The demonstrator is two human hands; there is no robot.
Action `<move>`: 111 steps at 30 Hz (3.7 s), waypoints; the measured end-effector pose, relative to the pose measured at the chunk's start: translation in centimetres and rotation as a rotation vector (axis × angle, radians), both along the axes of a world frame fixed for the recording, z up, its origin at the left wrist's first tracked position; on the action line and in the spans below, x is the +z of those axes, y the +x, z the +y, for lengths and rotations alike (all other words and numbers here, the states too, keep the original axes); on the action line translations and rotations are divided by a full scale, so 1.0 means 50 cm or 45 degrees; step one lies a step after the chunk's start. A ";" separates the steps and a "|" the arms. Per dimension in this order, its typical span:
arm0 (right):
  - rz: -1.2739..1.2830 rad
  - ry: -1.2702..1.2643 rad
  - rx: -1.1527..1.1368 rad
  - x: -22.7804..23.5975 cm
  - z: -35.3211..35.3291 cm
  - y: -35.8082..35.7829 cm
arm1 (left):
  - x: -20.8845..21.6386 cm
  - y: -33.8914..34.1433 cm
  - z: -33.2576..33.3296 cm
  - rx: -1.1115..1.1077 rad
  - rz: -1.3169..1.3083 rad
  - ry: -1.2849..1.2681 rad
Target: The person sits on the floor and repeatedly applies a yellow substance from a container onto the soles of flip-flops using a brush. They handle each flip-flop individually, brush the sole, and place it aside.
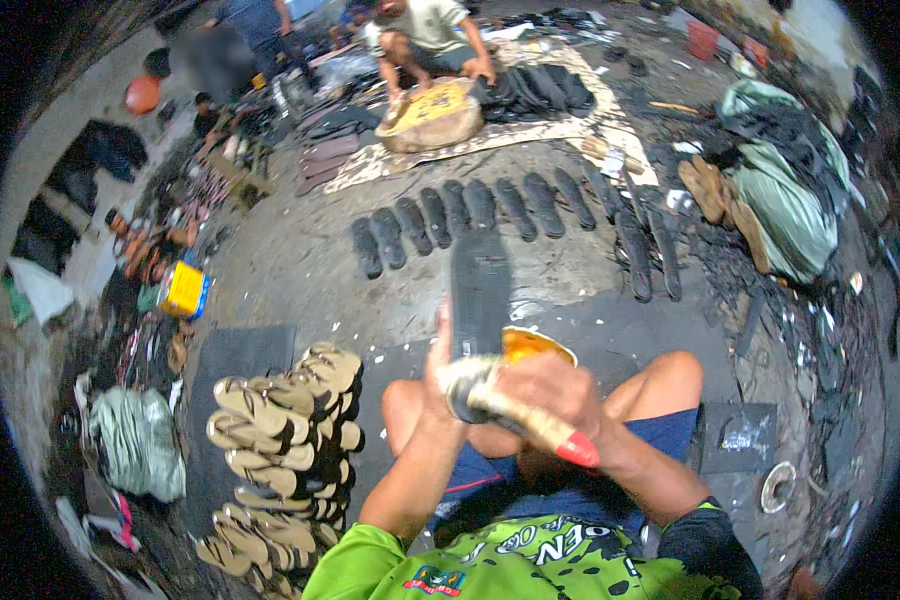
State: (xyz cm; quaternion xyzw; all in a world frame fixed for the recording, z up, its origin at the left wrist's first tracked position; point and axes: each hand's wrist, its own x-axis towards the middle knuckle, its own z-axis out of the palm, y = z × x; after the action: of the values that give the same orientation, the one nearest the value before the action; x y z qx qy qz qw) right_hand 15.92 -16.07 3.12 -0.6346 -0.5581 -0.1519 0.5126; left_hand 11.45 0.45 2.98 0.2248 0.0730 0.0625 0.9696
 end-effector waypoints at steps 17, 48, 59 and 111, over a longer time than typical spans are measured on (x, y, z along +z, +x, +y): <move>1.580 0.907 -0.988 -0.357 -0.154 0.289 | -0.419 0.748 -0.024 -0.152 0.568 0.343; -0.107 -1.284 -0.453 -0.486 0.124 0.185 | -0.201 -0.718 0.370 2.270 1.925 1.622; 0.714 -0.707 -0.313 -0.271 0.003 0.089 | -0.098 -1.163 0.459 1.698 3.353 1.790; 0.062 -1.337 -0.332 -0.296 -0.067 0.206 | -0.301 -0.449 0.159 0.304 0.683 2.503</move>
State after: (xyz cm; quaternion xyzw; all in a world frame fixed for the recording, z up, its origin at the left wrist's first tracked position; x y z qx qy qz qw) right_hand 26.23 -19.42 -11.70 -0.8728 -0.4634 0.0999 0.1161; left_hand -10.98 8.37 -12.04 0.9177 0.2257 0.1386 0.2960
